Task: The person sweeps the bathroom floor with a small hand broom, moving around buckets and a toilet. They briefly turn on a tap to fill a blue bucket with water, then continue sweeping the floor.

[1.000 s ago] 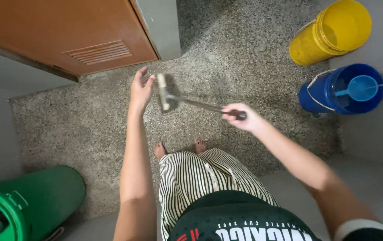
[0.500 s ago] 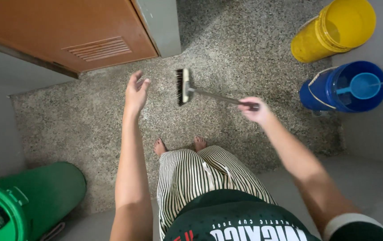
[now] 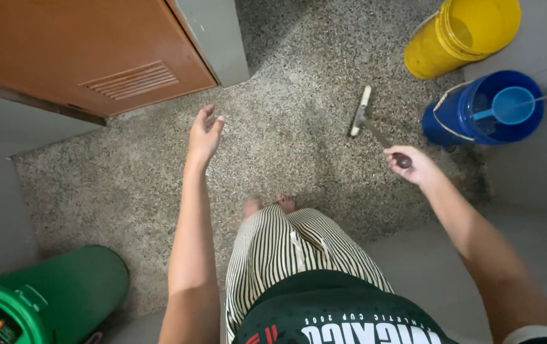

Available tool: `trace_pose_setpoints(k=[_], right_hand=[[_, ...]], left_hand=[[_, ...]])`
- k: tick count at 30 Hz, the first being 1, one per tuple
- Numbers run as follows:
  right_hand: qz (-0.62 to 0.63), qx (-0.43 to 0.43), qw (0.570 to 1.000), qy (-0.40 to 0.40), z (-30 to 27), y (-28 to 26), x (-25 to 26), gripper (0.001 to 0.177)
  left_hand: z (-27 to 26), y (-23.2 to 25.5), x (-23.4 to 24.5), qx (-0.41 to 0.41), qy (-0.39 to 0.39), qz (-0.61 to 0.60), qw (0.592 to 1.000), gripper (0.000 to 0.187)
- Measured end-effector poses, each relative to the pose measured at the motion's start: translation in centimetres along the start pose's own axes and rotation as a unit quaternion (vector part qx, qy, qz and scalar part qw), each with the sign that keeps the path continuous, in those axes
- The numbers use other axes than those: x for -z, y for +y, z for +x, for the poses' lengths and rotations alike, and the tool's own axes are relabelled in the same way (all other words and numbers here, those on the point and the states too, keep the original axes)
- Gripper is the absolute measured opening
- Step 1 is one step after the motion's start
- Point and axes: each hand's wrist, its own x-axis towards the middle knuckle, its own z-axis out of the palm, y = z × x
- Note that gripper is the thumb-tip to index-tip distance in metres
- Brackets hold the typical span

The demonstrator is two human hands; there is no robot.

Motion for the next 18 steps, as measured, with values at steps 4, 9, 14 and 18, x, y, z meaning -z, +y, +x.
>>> trace_pose_setpoints(k=[4,9,14,18], right_hand=[[-0.006,-0.007,1.000,0.020,-2.5,1.9,-4.1,0.009],[0.014,-0.050,0.999,-0.008,-6.7,4.6,-11.8,0.009],[-0.011,-0.095,0.991,-0.091,-7.0,7.2,-20.2,0.009],[-0.005,0.021,0.957,-0.291,-2.4,10.8,-25.8,0.026]], left_hand=[[0.5,0.1,1.0,0.008,-0.009,-0.017,1.000,0.056],[1.6,0.6,2.6,0.005,-0.035,-0.023,0.999,0.054],[2.5,0.7,3.2,0.005,-0.055,-0.017,0.998,0.054],[3.1,-0.3,3.1,0.033,-0.070,0.003,0.997,0.053]])
